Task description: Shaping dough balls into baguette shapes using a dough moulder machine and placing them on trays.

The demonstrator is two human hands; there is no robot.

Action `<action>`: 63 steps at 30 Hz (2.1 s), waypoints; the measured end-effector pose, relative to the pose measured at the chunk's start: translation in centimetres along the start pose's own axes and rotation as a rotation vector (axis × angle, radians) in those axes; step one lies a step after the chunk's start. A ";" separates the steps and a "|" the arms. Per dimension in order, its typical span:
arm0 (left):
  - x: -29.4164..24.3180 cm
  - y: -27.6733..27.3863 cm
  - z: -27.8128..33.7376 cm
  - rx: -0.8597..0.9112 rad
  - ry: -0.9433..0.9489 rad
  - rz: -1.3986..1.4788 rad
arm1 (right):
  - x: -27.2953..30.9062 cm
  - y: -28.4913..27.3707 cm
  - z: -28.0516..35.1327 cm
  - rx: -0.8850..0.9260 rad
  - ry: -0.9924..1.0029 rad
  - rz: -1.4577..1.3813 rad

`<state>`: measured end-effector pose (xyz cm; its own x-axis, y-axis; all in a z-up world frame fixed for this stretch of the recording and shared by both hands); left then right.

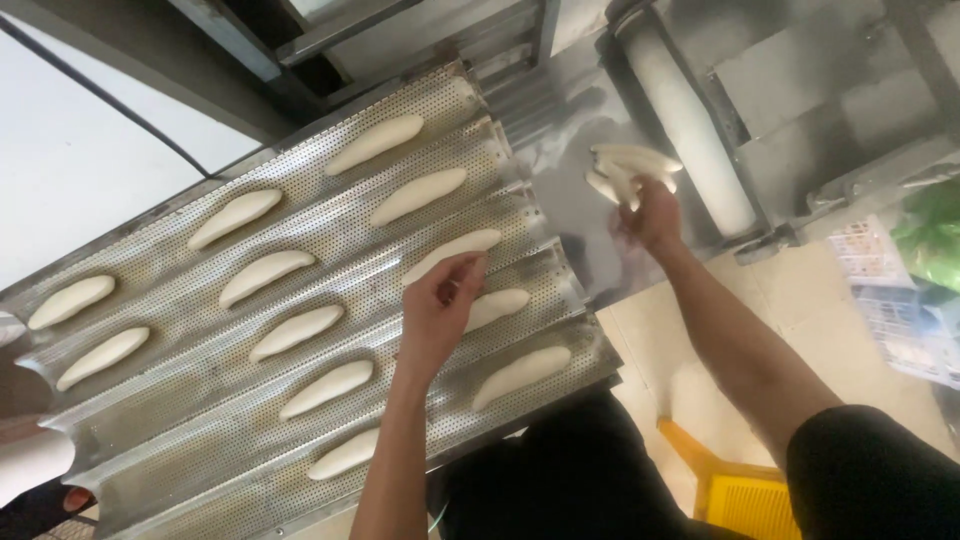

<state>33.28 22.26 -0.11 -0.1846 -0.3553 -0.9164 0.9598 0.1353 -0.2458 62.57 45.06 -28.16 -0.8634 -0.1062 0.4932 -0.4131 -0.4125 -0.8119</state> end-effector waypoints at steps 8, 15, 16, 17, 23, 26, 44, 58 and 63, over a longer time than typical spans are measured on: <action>1.7 2.8 -2.6 0.139 0.038 0.298 | 12.4 -12.7 7.0 0.410 0.143 -1.321; 0.0 -4.5 0.5 0.127 0.035 0.837 | 28.9 -11.3 13.9 1.070 -0.303 -1.233; 0.7 -7.2 2.6 0.104 -0.013 0.839 | 30.5 -9.3 14.3 1.107 -0.275 -0.991; 1.4 -10.0 4.7 0.081 -0.060 0.844 | 32.3 -7.2 14.5 1.130 -0.262 -0.747; 14.9 -26.6 15.8 -0.323 -0.105 0.883 | 52.4 1.1 24.9 0.889 -0.621 -0.007; 19.6 -35.8 19.0 -0.477 -0.145 0.685 | 58.5 7.9 26.7 0.717 -0.878 0.022; 15.0 -37.3 21.3 -0.743 0.021 -0.318 | 39.6 -6.7 15.0 0.180 -0.458 -0.234; -1.0 -2.5 -0.6 -0.077 -0.013 -0.007 | 2.4 -5.7 -0.8 0.051 0.143 0.091; -2.2 3.5 -3.6 -0.015 0.060 -0.023 | 0.9 -3.2 -2.3 0.094 -0.016 0.061</action>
<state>36.24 26.87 -0.07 -0.2192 -0.3020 -0.9278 0.9520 0.1421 -0.2712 62.48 48.33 -25.81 -0.8809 -0.1479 0.4496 -0.3304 -0.4881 -0.8078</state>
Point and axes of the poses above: each hand's wrist, its own z-axis away from the middle knuckle, its own y-axis out of the palm, x = y × z, the point moved 4 cm from there along -z, towards the middle knuckle, and after that the axes turned 13 degrees about x, right-handed, at the moved point
